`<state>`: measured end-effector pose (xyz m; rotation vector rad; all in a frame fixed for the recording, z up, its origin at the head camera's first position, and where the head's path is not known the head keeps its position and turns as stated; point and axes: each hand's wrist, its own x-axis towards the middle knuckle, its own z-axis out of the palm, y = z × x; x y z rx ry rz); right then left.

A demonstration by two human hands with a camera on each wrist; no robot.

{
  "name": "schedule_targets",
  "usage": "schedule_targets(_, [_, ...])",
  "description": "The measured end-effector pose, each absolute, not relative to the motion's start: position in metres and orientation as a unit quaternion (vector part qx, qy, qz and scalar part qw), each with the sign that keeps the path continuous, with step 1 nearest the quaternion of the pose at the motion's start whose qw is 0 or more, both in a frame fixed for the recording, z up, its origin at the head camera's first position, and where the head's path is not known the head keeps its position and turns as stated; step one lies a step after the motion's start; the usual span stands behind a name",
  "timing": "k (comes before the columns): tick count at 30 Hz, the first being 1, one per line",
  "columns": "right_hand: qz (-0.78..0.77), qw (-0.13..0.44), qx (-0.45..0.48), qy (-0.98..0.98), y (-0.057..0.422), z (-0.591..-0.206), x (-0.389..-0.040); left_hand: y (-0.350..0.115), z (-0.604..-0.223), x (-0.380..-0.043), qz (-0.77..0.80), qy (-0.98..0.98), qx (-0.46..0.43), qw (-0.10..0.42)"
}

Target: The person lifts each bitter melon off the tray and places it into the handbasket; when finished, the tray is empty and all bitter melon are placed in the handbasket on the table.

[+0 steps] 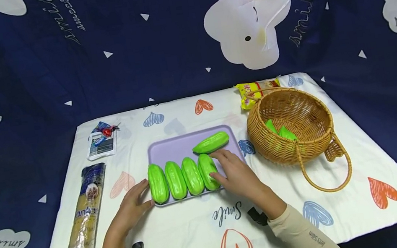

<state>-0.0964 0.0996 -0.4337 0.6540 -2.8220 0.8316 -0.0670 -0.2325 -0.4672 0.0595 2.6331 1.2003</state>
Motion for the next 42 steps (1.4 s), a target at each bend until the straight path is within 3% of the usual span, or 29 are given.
schedule_targets(12, [0.266,-0.018,0.201,-0.942,0.084,-0.453,-0.094,-0.233,-0.469,-0.068,0.416,0.901,0.018,0.121])
schedule_targets(33, [0.316,0.000,0.189,-0.930,0.094,-0.441,-0.091,-0.231,-0.468,-0.066,0.409,0.904,0.019,0.123])
schedule_targets(42, [0.327,0.060,0.184,-0.925,0.115,-0.408,-0.089,-0.232,-0.468,-0.067,0.407,0.905,0.020,0.122])
